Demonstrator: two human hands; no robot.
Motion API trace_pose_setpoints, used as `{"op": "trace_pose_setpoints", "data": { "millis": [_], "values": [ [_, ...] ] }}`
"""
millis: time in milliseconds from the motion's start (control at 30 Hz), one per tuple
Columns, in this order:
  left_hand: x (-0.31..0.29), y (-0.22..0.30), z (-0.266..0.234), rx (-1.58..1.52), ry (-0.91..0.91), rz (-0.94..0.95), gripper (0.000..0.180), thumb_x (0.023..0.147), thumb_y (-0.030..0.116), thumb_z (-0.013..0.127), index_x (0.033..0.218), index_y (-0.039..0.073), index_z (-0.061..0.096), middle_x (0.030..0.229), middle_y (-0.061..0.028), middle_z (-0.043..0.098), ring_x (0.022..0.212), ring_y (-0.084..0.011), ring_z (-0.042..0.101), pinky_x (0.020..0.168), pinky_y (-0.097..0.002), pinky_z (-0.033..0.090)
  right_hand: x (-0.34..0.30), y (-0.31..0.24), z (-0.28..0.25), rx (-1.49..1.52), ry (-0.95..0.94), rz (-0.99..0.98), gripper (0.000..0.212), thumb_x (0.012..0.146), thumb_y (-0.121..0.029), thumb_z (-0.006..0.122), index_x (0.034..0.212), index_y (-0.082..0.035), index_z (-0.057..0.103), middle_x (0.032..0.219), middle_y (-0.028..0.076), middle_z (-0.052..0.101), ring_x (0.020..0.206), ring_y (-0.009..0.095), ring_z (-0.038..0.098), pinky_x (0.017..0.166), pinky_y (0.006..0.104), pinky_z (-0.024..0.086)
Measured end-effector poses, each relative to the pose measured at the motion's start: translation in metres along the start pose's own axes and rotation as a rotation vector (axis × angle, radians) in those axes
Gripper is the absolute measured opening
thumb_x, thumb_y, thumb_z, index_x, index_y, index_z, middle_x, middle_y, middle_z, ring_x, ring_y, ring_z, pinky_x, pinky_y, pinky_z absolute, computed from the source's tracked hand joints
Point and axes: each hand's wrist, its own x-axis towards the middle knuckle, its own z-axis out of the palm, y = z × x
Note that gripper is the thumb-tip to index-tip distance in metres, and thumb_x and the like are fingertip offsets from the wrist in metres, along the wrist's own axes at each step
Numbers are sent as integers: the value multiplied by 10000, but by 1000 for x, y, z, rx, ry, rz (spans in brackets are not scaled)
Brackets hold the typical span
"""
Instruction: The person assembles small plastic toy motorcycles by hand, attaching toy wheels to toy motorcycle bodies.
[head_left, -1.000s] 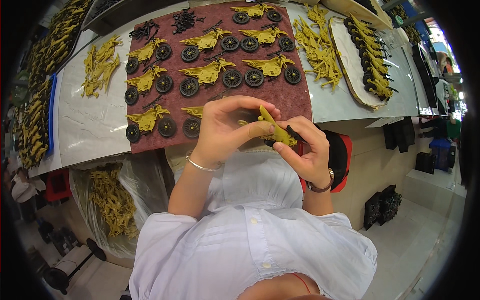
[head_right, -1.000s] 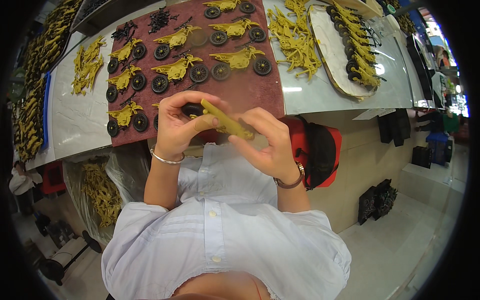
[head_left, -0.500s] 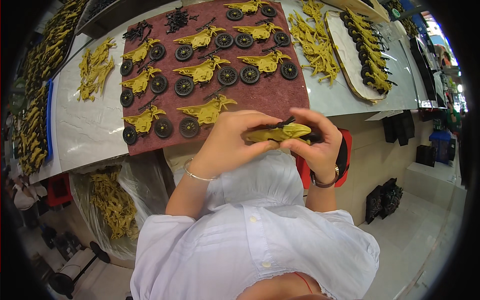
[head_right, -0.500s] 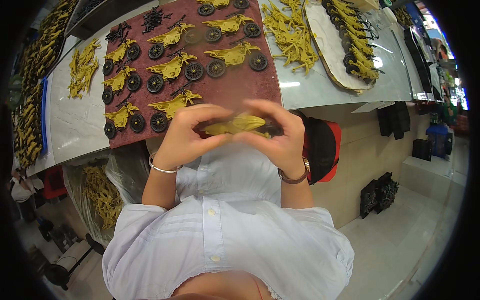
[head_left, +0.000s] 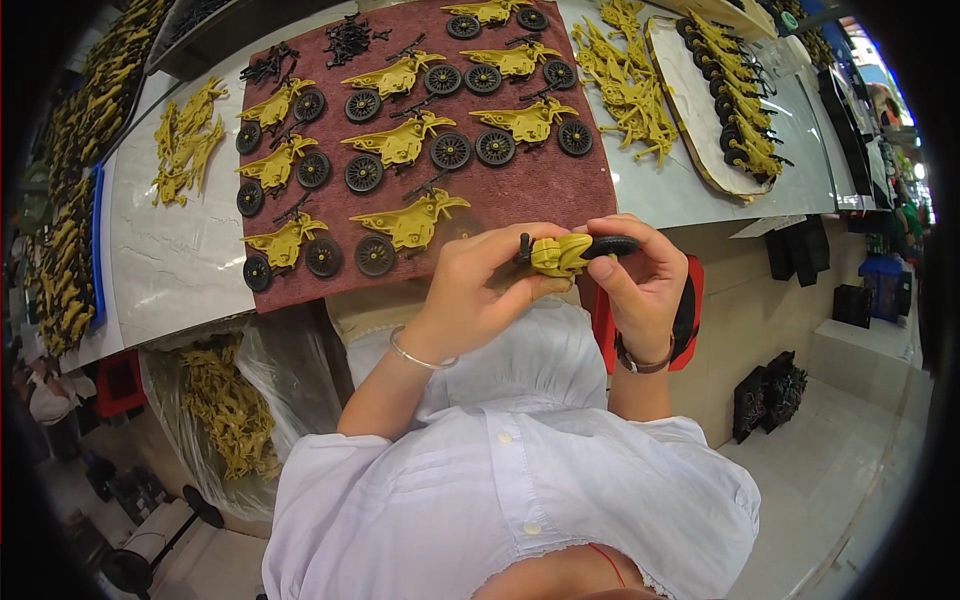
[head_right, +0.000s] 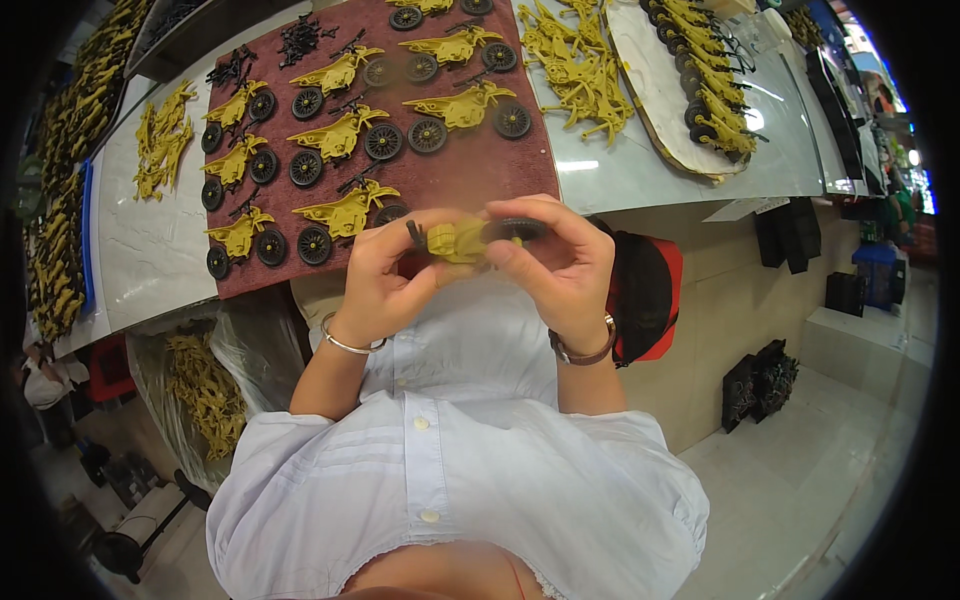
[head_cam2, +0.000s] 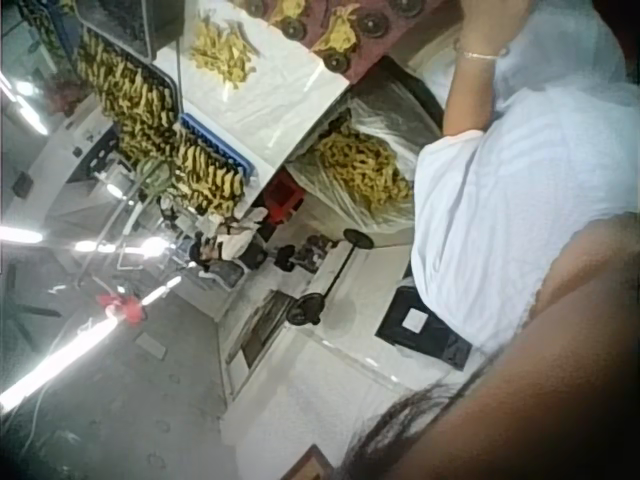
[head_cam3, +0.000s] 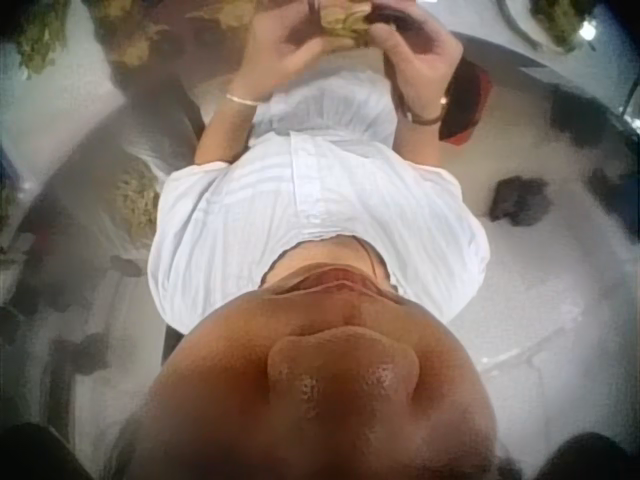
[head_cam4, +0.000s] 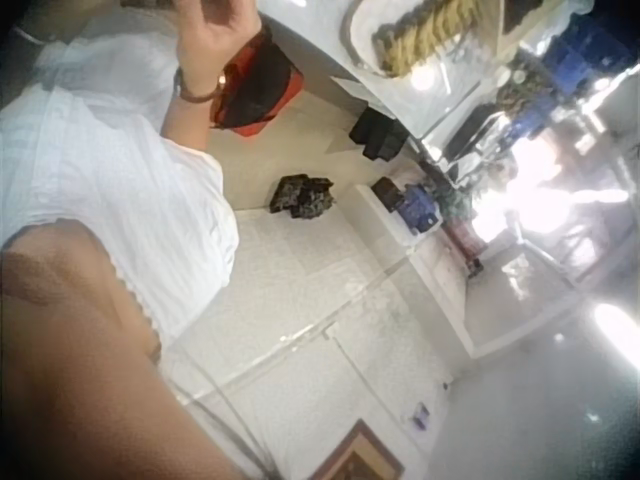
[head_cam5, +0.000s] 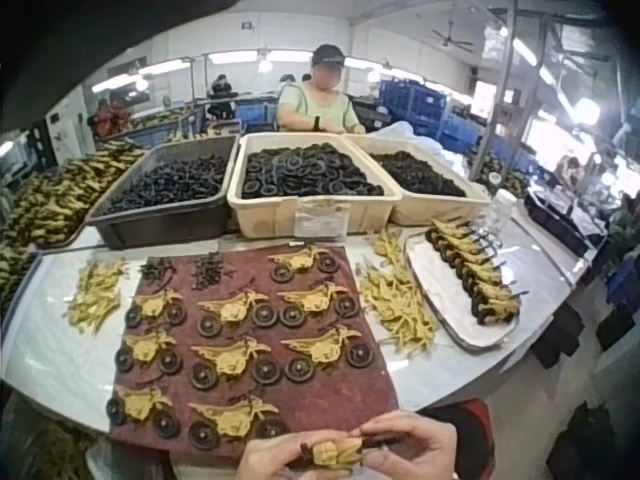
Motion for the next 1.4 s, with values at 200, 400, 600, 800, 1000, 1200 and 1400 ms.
{"op": "trace_pose_setpoints", "data": {
  "millis": [200, 400, 600, 800, 1000, 1200, 1400],
  "values": [
    [1, -2, 2, 0, -4, 35, 352, 767, 41, 728, 1104, 4, 635, 989, -116, 702, 895, -219, 690, 793, -299, 521, -2, 5, -1, 36, 27, -12, 274, 782, 17, 732, 1041, 62, 654, 989, 112, 664, 893, 149, 624, 792, 260, 500],
    [5, -4, -2, -71, -64, -125, 367, 767, 69, 740, 1108, -8, 629, 988, -133, 699, 888, -215, 691, 788, -292, 516, -1, -1, -3, -116, 71, 31, 235, 781, 14, 744, 996, 54, 660, 929, 82, 670, 850, 117, 625, 756, 243, 502],
    [14, -4, -4, 24, -5, -86, 434, 762, 92, 753, 1161, -6, 612, 990, -148, 693, 866, -227, 690, 784, -305, 521, 6, 10, -8, -165, 76, 32, 243, 770, 27, 752, 992, 41, 656, 955, 64, 642, 842, 105, 614, 735, 234, 505],
    [24, 2, -17, 498, 236, 264, 388, 733, 66, 750, 1110, 56, 657, 1080, -114, 665, 935, -260, 648, 802, -334, 519, 14, 33, -29, -338, 154, 39, 207, 798, -33, 750, 962, 48, 653, 918, 33, 622, 824, 79, 599, 699, 213, 489],
    [-3, 15, -67, 1028, 504, 201, 261, 777, 109, 735, 1031, 67, 694, 1038, -81, 664, 956, -243, 604, 869, -345, 427, 23, 38, -41, -633, 325, 150, 233, 809, -155, 761, 948, 13, 680, 828, 39, 641, 696, 87, 580, 642, 223, 463],
    [-34, 8, -95, 1417, 406, -72, 273, 831, 216, 695, 1101, 177, 688, 1304, -78, 495, 1164, -273, 457, 980, -423, 295, 62, 30, -56, -1030, 335, -85, 336, 793, -284, 762, 971, -9, 690, 834, 116, 636, 722, 214, 584, 662, 315, 470],
    [-40, 4, -99, 1457, 375, -101, 193, 831, 236, 694, 1019, 193, 700, 1371, -83, 451, 1233, -289, 408, 1008, -443, 260, 117, 51, -83, -1417, 389, -231, 413, 797, -347, 729, 1033, -13, 669, 942, 185, 635, 883, 340, 607, 769, 423, 484]
  ]
}}
